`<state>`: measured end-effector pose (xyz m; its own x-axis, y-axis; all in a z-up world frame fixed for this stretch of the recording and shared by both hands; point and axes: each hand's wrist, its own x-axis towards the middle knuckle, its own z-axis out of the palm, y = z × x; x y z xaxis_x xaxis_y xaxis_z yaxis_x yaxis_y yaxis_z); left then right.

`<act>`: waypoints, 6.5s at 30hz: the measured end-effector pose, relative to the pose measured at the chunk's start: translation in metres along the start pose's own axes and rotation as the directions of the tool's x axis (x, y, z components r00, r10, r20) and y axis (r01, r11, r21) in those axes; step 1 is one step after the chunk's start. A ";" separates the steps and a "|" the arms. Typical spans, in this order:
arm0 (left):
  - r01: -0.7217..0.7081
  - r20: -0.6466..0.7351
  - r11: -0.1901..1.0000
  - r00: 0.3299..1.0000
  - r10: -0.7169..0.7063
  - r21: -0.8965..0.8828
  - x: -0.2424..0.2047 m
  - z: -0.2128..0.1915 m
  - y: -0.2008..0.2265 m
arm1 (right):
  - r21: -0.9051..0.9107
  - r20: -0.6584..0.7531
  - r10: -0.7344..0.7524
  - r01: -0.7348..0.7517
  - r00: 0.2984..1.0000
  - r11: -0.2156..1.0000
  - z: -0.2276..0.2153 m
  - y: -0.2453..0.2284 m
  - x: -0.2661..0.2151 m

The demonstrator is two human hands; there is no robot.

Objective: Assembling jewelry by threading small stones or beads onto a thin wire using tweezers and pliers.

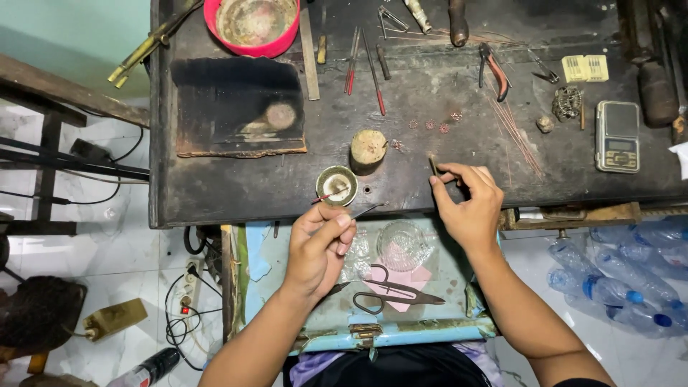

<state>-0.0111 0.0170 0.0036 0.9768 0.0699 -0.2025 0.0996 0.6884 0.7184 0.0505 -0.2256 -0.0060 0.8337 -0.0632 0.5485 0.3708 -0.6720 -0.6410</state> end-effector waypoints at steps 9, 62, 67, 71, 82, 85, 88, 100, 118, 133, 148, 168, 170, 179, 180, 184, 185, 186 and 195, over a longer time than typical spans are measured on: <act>0.242 0.066 0.944 0.970 -0.233 -0.225 -0.001 -0.013 0.008 | -0.037 0.040 0.035 -0.033 0.999 0.999 -0.001 -0.001 -0.003; -0.758 0.616 0.128 0.605 0.504 0.640 0.013 0.013 -0.008 | -0.047 -0.040 0.034 -0.036 0.999 0.998 -0.007 -0.010 0.000; -0.693 0.527 0.127 0.642 0.558 0.710 0.009 0.020 0.018 | -0.048 -0.053 0.004 -0.007 0.999 0.999 -0.007 -0.014 0.002; -0.684 0.501 0.197 0.671 0.547 0.702 0.001 0.021 0.026 | -0.053 -0.062 0.007 -0.010 0.998 0.999 -0.007 -0.017 0.002; -0.634 0.467 0.264 0.739 0.486 0.727 0.011 0.015 0.028 | -0.068 -0.059 0.021 -0.025 0.998 0.997 -0.005 -0.009 0.001; -0.640 0.457 0.232 0.715 0.529 0.732 0.017 0.011 0.033 | -0.082 -0.043 0.011 -0.014 0.999 0.997 -0.003 -0.006 0.004; -0.627 0.436 0.240 0.721 0.539 0.741 0.018 0.004 0.037 | -0.080 -0.016 -0.026 0.025 1.000 0.997 0.003 -0.005 0.022; -0.661 0.435 0.301 0.707 0.558 0.687 0.011 0.008 0.018 | -0.136 0.320 -0.069 0.117 0.945 0.984 0.044 0.031 0.085; -0.687 0.494 0.343 0.711 0.500 0.641 0.021 0.005 -0.009 | 0.511 0.238 0.454 -0.509 0.858 0.693 0.010 -0.040 -0.039; -0.742 0.530 0.292 0.647 0.548 0.604 0.019 0.015 -0.001 | 0.561 0.220 0.360 -0.419 0.907 0.714 0.009 -0.044 -0.033; -0.894 0.633 0.255 0.442 0.635 0.369 -0.002 0.028 0.013 | 0.328 0.098 0.060 -0.089 0.993 0.941 -0.001 -0.066 -0.029; -0.881 0.633 0.225 0.458 0.624 0.415 -0.002 0.025 0.011 | 0.295 0.074 0.034 -0.054 0.997 0.954 0.007 -0.062 -0.037; -0.866 0.618 0.233 0.482 0.621 0.442 -0.001 0.024 0.011 | 0.256 0.069 0.042 -0.058 0.997 0.965 0.010 -0.065 -0.036; -0.780 0.558 0.263 0.600 0.574 0.568 0.013 0.012 0.005 | 0.075 0.113 0.029 -0.037 0.993 0.996 0.022 -0.061 -0.036; -0.766 0.551 0.274 0.619 0.559 0.582 0.014 0.012 0.004 | 0.064 0.110 0.026 -0.034 0.994 0.997 0.023 -0.060 -0.036; -0.748 0.541 0.292 0.643 0.542 0.596 0.014 0.013 0.000 | 0.020 0.084 0.011 -0.013 0.996 1.000 0.022 -0.062 -0.036; -0.747 0.541 0.293 0.644 0.541 0.597 0.014 0.012 -0.001 | 0.020 0.084 0.012 -0.014 0.996 1.000 0.022 -0.062 -0.036; -0.743 0.539 0.298 0.649 0.537 0.599 0.013 0.012 -0.002 | 0.009 0.083 0.002 -0.002 0.997 1.000 0.021 -0.062 -0.037; -0.736 0.559 0.296 0.662 0.499 0.608 0.018 0.010 -0.009 | -0.034 0.139 -0.018 0.023 0.990 0.999 0.022 -0.056 -0.034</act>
<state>0.0075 0.0045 0.0002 0.8025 -0.0135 0.5965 -0.5745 -0.2872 0.7665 0.0102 -0.1693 -0.0007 0.8760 0.0521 0.4795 0.3753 -0.6981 -0.6097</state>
